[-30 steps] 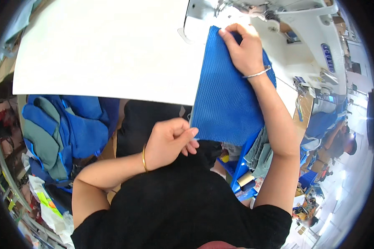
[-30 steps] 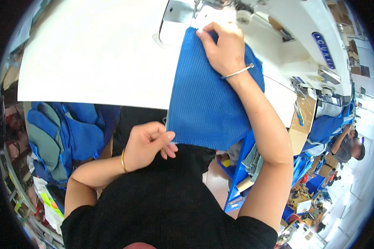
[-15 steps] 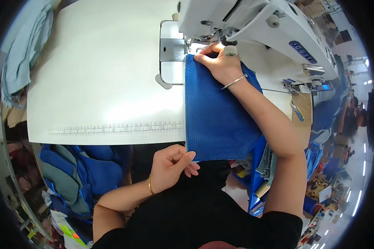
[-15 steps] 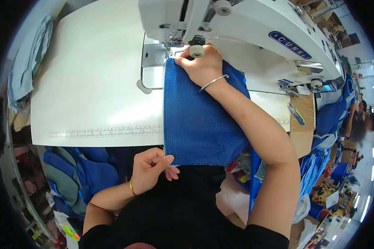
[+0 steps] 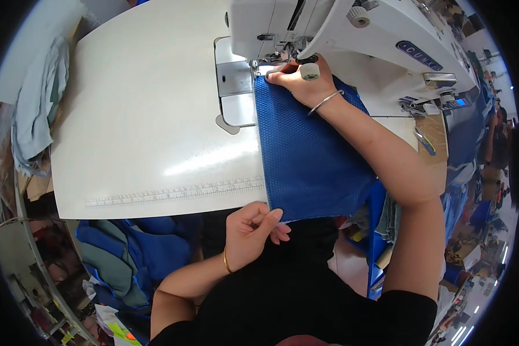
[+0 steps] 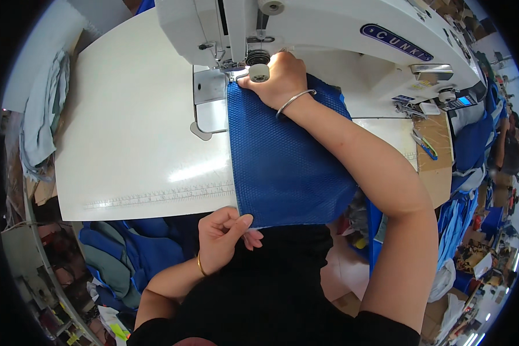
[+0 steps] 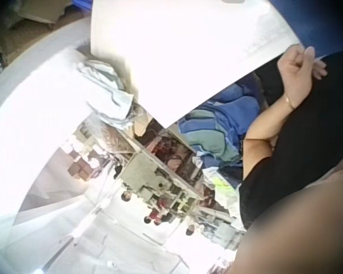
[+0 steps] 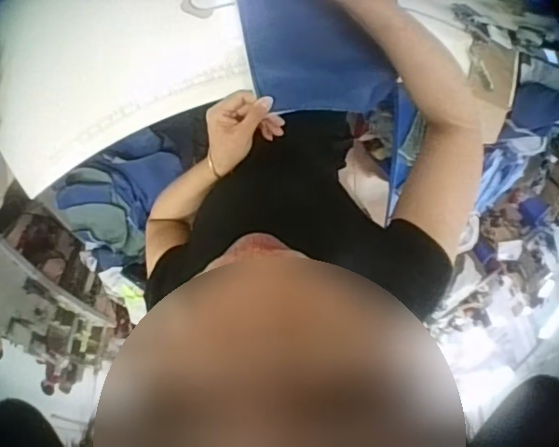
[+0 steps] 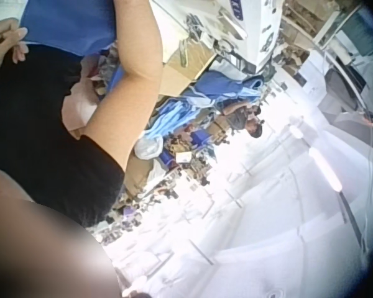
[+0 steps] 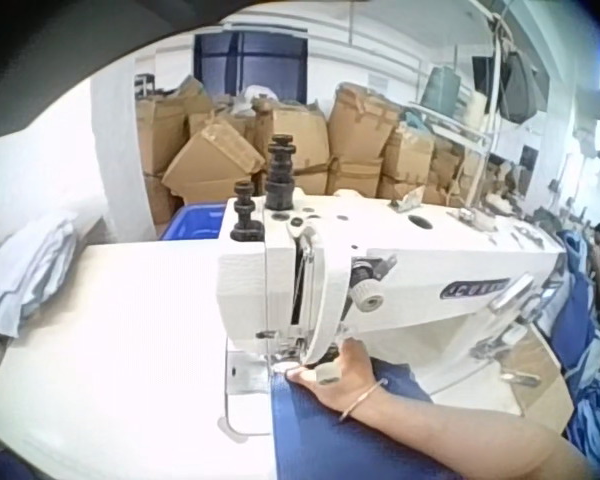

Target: Sewing together two different colored fabric pieces using an industrial sewing machine.

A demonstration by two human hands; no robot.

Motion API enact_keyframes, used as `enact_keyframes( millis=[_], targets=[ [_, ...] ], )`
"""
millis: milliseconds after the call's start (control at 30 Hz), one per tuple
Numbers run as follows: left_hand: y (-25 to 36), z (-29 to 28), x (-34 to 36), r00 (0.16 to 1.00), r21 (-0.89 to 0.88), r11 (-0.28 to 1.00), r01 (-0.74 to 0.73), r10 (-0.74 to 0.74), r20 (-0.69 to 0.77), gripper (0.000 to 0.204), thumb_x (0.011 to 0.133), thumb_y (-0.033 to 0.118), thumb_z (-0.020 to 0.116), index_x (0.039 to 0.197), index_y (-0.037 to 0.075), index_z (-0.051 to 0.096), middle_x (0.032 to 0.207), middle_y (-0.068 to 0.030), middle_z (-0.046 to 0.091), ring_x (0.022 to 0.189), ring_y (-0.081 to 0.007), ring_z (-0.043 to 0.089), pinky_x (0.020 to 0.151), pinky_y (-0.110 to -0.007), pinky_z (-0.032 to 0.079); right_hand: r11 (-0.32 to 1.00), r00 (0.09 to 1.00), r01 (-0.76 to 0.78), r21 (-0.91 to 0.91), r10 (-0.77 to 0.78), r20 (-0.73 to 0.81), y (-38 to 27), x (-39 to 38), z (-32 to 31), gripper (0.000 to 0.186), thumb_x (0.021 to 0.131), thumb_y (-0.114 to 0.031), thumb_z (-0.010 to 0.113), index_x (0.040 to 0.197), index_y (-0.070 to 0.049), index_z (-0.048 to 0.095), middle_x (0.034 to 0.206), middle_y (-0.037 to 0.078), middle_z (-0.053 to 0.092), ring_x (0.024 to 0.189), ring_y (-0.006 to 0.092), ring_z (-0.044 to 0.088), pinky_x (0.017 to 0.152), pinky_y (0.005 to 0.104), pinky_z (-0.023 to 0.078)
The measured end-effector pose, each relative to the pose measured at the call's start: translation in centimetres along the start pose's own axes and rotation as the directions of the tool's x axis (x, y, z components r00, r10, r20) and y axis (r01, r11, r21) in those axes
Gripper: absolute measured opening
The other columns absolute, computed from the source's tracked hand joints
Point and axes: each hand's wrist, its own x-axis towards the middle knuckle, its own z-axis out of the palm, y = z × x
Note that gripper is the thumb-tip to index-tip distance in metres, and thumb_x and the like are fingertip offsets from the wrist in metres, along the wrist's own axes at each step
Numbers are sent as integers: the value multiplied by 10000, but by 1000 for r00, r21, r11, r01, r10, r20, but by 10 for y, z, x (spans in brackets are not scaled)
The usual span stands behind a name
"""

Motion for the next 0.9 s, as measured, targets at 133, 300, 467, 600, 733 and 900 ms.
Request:
enact_keyframes(
  millis=[133, 300, 467, 600, 733, 900],
  targets=[
    [0, 1, 0, 999, 67, 997, -24, 26, -27, 171, 998, 112, 611, 867, 3, 600, 757, -105, 720, 634, -125, 692, 527, -209, 510, 999, 999, 35, -12, -35, -20, 1, 0, 1, 553, 662, -529, 817, 681, 5, 675, 690, 167, 677, 668, 313, 688, 681, 388, 561],
    [5, -2, 3, 999, 235, 972, 6, 4, -40, 209, 989, 113, 624, 815, 1, 599, 735, -99, 717, 611, -113, 684, 516, -208, 508, 996, 996, 78, 48, -76, -39, -4, -3, 1, 536, 698, -517, 793, 709, 9, 690, 773, 182, 685, 724, 310, 679, 776, 401, 538],
    [19, -5, 11, 940, 823, 487, -292, 303, 155, 282, 948, 158, 670, 717, 38, 561, 558, -76, 605, 458, -202, 602, 440, -284, 448, 970, 985, 131, -204, -151, -87, -14, -17, -2, 508, 753, -490, 772, 824, 12, 730, 905, 180, 688, 981, 314, 631, 941, 414, 451],
    [43, -6, 7, 873, 913, 89, -399, 341, 348, 338, 932, 226, 667, 669, 71, 524, 502, -83, 518, 435, -274, 551, 431, -361, 433, 955, 987, 100, -280, -131, -97, -17, -21, -2, 555, 756, -480, 780, 849, 62, 712, 948, 227, 676, 1038, 330, 613, 938, 416, 456],
    [82, -7, 1, 895, 902, 51, -429, 155, 418, 265, 889, 194, 718, 701, 67, 581, 550, -96, 567, 469, -281, 577, 455, -371, 446, 962, 989, 69, -263, -100, -107, -12, -18, 0, 604, 740, -484, 795, 868, 99, 699, 1054, 261, 645, 1029, 355, 612, 954, 425, 462],
    [106, -9, 26, 692, 826, -58, -561, 514, 507, 159, 874, 140, 720, 784, 35, 641, 643, -104, 599, 517, -286, 580, 481, -378, 455, 955, 994, 80, -287, -99, -54, -7, -14, -5, 648, 725, -501, 811, 917, 105, 689, 1055, 266, 647, 1027, 360, 625, 949, 406, 474]
  ],
)
